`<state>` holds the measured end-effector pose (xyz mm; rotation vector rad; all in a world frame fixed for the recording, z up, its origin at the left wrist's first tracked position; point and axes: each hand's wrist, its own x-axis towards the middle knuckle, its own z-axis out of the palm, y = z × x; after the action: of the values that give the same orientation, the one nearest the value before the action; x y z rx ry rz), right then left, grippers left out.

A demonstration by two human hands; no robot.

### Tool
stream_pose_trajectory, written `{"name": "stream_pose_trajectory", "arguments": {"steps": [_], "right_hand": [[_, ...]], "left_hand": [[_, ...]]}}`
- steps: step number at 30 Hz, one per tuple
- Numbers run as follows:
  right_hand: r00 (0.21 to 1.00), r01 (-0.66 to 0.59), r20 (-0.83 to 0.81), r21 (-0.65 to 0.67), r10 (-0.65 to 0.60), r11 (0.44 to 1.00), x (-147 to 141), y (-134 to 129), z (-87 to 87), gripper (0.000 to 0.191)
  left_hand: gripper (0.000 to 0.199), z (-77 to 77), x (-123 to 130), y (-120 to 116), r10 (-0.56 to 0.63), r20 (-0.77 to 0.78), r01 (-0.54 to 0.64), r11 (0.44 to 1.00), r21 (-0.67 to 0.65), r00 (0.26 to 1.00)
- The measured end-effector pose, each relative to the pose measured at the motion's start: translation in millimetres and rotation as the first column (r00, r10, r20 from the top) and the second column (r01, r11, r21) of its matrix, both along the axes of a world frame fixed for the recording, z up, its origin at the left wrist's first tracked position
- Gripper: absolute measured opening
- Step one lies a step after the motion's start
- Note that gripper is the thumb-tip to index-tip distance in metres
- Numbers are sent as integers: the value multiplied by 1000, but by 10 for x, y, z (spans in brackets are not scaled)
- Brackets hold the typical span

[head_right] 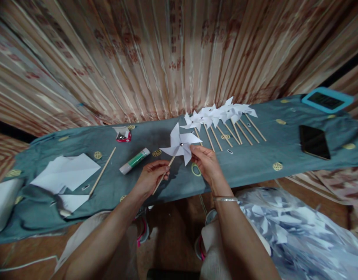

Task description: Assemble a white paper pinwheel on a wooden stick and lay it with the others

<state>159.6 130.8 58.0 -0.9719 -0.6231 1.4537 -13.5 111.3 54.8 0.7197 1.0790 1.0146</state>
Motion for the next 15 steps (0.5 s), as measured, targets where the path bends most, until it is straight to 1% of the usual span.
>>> {"name": "stream_pose_trajectory", "arguments": {"steps": [7,15], "right_hand": [[1000,-21,22,4,21,1000,10,10,-70,20],[999,1,34,-26,0,1000,-3,16,-98,25]], "left_hand": [[21,32,3,-10,29,9,-29,999,-27,1000],[21,50,13,-19,55,-4,-55,998,-43,998]]}}
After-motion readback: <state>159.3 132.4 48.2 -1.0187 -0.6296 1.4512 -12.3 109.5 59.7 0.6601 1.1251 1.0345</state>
